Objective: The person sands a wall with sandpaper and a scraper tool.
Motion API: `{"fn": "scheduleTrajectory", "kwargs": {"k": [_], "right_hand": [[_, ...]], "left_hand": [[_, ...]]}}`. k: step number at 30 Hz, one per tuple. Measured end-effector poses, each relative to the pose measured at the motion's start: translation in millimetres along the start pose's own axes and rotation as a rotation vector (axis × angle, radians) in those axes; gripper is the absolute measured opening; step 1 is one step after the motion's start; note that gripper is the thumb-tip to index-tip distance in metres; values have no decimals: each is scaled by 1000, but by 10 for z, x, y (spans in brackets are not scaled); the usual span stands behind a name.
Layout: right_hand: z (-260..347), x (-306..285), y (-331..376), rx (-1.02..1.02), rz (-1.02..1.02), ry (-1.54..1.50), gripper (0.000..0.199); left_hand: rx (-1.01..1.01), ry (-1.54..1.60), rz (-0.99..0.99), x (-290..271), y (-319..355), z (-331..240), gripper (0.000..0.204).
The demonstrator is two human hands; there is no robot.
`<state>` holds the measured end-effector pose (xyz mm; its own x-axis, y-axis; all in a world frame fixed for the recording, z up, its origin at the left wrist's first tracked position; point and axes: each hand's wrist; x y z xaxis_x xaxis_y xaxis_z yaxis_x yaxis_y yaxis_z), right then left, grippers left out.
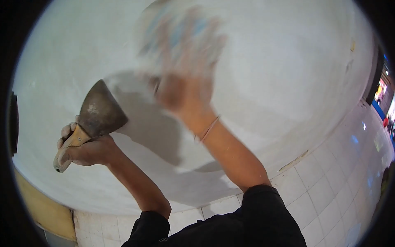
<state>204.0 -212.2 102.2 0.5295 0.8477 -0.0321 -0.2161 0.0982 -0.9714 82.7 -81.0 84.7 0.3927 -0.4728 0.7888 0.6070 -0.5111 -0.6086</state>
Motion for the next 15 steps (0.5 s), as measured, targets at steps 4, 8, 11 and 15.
{"fn": "scheduleTrajectory", "kwargs": {"k": [4,8,11,15], "right_hand": [[389,124,1146,-525,430,-109,66],[289,158,612,-800,471,14,67],[428,100,-401,-407,205,39,65],[546,275,425,-647,436,180,69]], "left_hand": [[78,-50,-132,-355,-489,-232,51],[164,-8,-159,-703,-691,-485,49],[118,-14,-221,-766,-701,-501,51],[38,-142,-208,-706,-587,-261,53]]}}
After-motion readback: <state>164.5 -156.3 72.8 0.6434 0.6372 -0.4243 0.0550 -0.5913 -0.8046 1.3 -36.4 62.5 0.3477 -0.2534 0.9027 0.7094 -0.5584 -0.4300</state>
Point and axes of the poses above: each hand's wrist, its own y-axis away from the middle knuckle, its own x-axis out of the palm, z = x × y, and after that the axes turned 7 degrees about x, right-handed
